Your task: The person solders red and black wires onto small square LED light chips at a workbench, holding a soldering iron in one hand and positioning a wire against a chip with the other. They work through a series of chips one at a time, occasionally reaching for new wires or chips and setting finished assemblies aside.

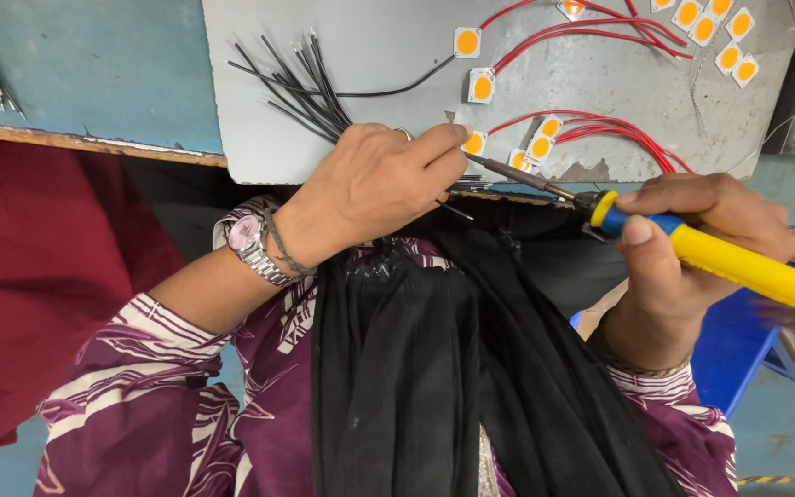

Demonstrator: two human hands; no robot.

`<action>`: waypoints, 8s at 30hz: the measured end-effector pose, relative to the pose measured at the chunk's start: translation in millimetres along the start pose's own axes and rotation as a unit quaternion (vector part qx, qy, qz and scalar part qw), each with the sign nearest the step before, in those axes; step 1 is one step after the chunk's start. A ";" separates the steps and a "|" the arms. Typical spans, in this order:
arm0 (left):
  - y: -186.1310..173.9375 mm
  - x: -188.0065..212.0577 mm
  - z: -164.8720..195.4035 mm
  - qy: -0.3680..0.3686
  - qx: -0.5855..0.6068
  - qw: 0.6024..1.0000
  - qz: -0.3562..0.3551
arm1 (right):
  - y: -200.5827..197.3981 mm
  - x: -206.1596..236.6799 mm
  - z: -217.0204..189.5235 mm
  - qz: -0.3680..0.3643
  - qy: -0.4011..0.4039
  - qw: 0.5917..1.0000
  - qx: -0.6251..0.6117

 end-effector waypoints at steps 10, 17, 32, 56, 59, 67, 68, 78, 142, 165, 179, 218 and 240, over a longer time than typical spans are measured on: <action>-1.5 -2.0 -0.3 -0.002 0.011 1.000 -0.004 | 0.6 -3.6 -4.2 -0.018 -0.011 0.999 0.033; -0.3 -1.4 -0.7 0.000 0.010 1.000 -0.011 | -7.3 0.8 -6.3 0.028 0.008 0.999 -0.012; -17.9 9.0 -12.7 -0.027 0.129 0.978 0.165 | -20.5 27.5 54.4 0.285 -0.079 0.945 -0.138; -19.0 -0.5 -52.6 -0.187 0.157 0.949 0.197 | 104.0 -53.7 31.7 -0.116 -0.092 0.988 0.045; -25.5 -2.0 -48.3 -0.133 0.078 0.962 0.226 | 98.0 -45.3 32.3 -0.082 -0.123 0.988 0.034; -25.2 1.7 -44.8 -0.144 0.179 0.953 0.197 | 105.3 -50.7 39.8 -0.072 -0.086 0.992 -0.057; -24.8 2.5 -45.0 -0.150 0.181 0.952 0.196 | 110.3 -48.7 38.6 -0.081 -0.084 0.992 -0.039; -25.1 17.0 -30.1 -0.084 0.175 0.974 0.116 | 115.1 -18.3 21.0 -0.081 -0.124 0.988 0.049; -2.0 15.0 -2.1 0.012 -0.049 0.998 0.041 | 13.2 3.8 13.6 -0.021 -0.016 0.999 -0.026; 0.0 14.2 -2.6 0.002 -0.034 0.999 0.031 | 5.2 14.2 3.6 0.045 0.016 0.999 -0.004; 1.6 14.7 -3.7 -0.002 -0.031 0.999 0.027 | 8.3 9.4 5.9 0.003 0.025 1.000 0.015; 2.1 13.7 -5.7 -0.009 0.000 1.000 0.003 | 9.4 9.3 4.4 0.016 0.025 0.999 0.020; 0.4 14.9 -4.4 -0.008 0.019 1.000 -0.019 | 4.0 9.8 5.4 0.000 -0.014 1.000 0.011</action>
Point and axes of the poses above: each hand's wrist, its own x-axis away from the middle knuckle, its own y-axis out of the palm, z = x × y, the point moved 3 cm from there along -x, towards the middle knuckle, and after that the axes turned 3 degrees about -x, right-handed, at the moved point
